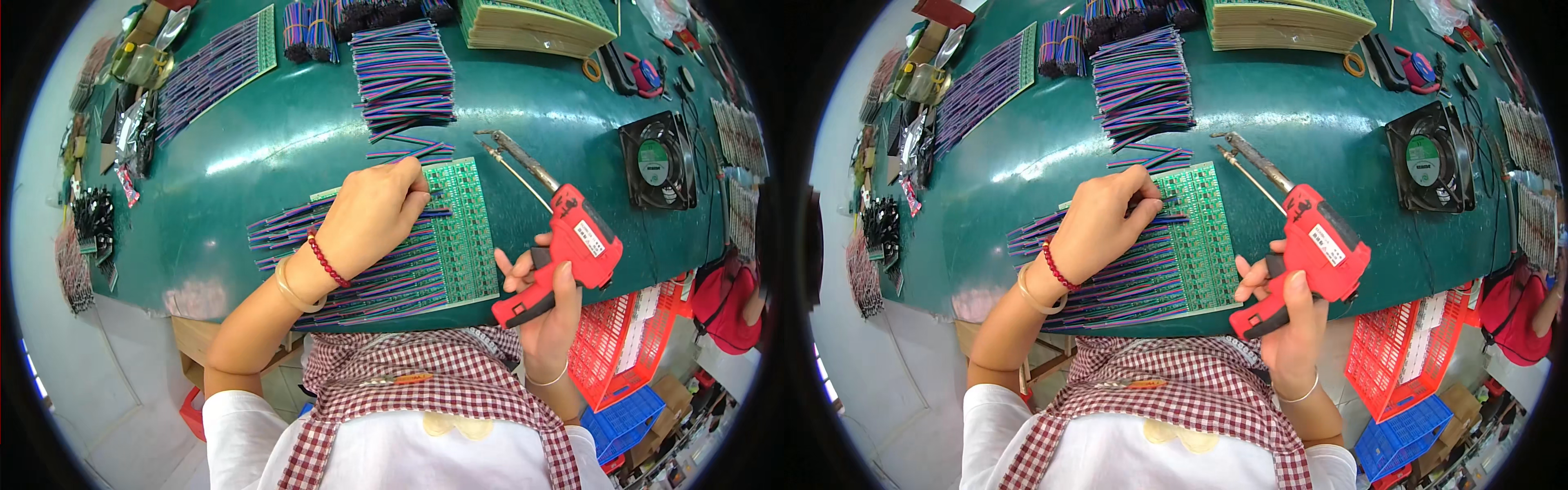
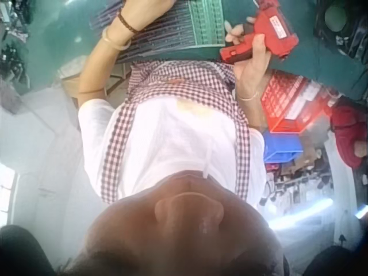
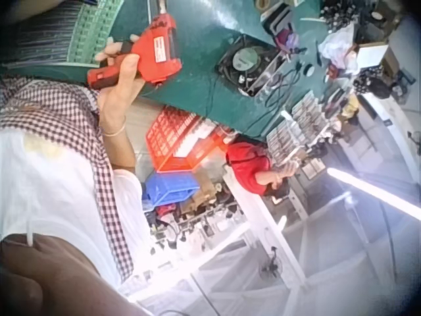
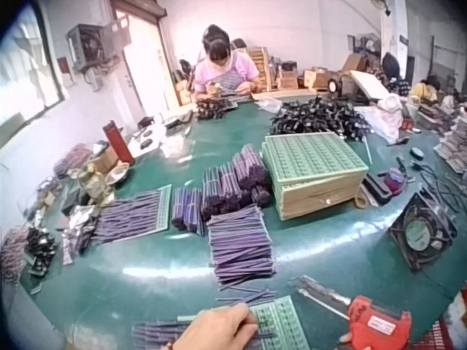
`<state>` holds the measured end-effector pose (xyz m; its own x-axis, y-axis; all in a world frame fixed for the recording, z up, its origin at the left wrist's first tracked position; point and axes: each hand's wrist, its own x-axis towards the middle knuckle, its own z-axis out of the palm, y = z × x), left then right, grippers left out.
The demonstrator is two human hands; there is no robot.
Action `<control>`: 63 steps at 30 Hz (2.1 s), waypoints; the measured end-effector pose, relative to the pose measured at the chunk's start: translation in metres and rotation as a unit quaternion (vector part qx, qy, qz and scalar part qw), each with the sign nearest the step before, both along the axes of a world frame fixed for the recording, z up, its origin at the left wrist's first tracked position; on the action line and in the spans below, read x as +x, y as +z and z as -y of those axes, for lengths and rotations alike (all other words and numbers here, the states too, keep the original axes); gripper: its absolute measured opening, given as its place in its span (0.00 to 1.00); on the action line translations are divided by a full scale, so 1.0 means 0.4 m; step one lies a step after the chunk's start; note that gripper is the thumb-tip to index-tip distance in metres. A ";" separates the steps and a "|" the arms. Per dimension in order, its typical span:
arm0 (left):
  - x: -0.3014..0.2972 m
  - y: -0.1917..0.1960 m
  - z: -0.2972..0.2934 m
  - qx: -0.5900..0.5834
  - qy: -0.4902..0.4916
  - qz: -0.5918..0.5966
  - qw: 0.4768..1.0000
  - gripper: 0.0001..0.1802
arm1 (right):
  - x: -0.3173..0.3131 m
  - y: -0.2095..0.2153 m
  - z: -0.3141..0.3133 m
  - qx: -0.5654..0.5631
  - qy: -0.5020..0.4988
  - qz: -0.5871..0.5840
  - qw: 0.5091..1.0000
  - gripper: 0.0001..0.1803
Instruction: The person aligns wires onto a circuit board by hand and solders them in place using a soldering iron, then sets the soldering iron down on the table.
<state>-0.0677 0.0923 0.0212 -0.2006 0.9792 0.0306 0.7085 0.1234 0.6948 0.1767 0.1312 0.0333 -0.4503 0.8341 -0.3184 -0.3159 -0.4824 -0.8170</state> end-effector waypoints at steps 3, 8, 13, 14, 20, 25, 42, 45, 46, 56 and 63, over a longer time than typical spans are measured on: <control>0.000 -0.001 0.015 -0.004 0.002 0.009 1.000 0.06 | 0.006 -0.008 0.035 0.039 -0.008 -0.006 0.999 0.27; -0.009 0.027 0.069 -0.058 -0.004 -0.005 0.998 0.05 | 0.006 -0.013 0.088 0.032 0.016 -0.029 0.999 0.29; -0.012 0.046 0.049 -0.019 -0.017 -0.056 0.998 0.04 | 0.040 0.000 0.066 0.062 0.027 0.033 0.997 0.32; -0.011 0.037 0.039 0.008 -0.024 -0.041 0.999 0.04 | 0.059 0.000 0.052 0.097 0.040 0.068 0.992 0.32; 0.003 -0.012 0.029 0.086 -0.038 -0.057 0.994 0.06 | 0.123 0.034 0.050 0.100 0.034 0.159 0.982 0.29; 0.006 -0.036 0.047 0.112 -0.047 -0.088 0.989 0.07 | 0.115 0.023 0.084 0.111 0.063 0.212 0.969 0.27; 0.002 -0.043 0.065 0.126 -0.064 -0.090 0.986 0.08 | 0.126 0.001 0.109 0.212 0.156 0.311 0.913 0.20; 0.005 -0.041 0.066 0.125 -0.060 -0.090 0.986 0.08 | 0.120 0.016 0.113 0.192 0.141 0.286 0.928 0.22; 0.008 -0.041 0.069 0.123 -0.060 -0.093 0.986 0.08 | 0.119 0.021 0.116 0.171 0.120 0.254 0.944 0.23; 0.013 -0.035 0.072 0.121 -0.059 -0.071 0.988 0.08 | 0.127 0.012 0.131 0.192 0.126 0.272 0.935 0.22; 0.016 -0.027 0.077 0.117 -0.060 -0.075 0.988 0.08 | 0.137 0.013 0.137 0.171 0.141 0.276 0.935 0.20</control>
<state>-0.0613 0.0616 0.0103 -0.0601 0.9581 0.2801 0.8056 -0.1192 0.5804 0.2314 0.0763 0.0384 -0.5134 0.8025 -0.3039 0.2999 -0.1640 -0.9398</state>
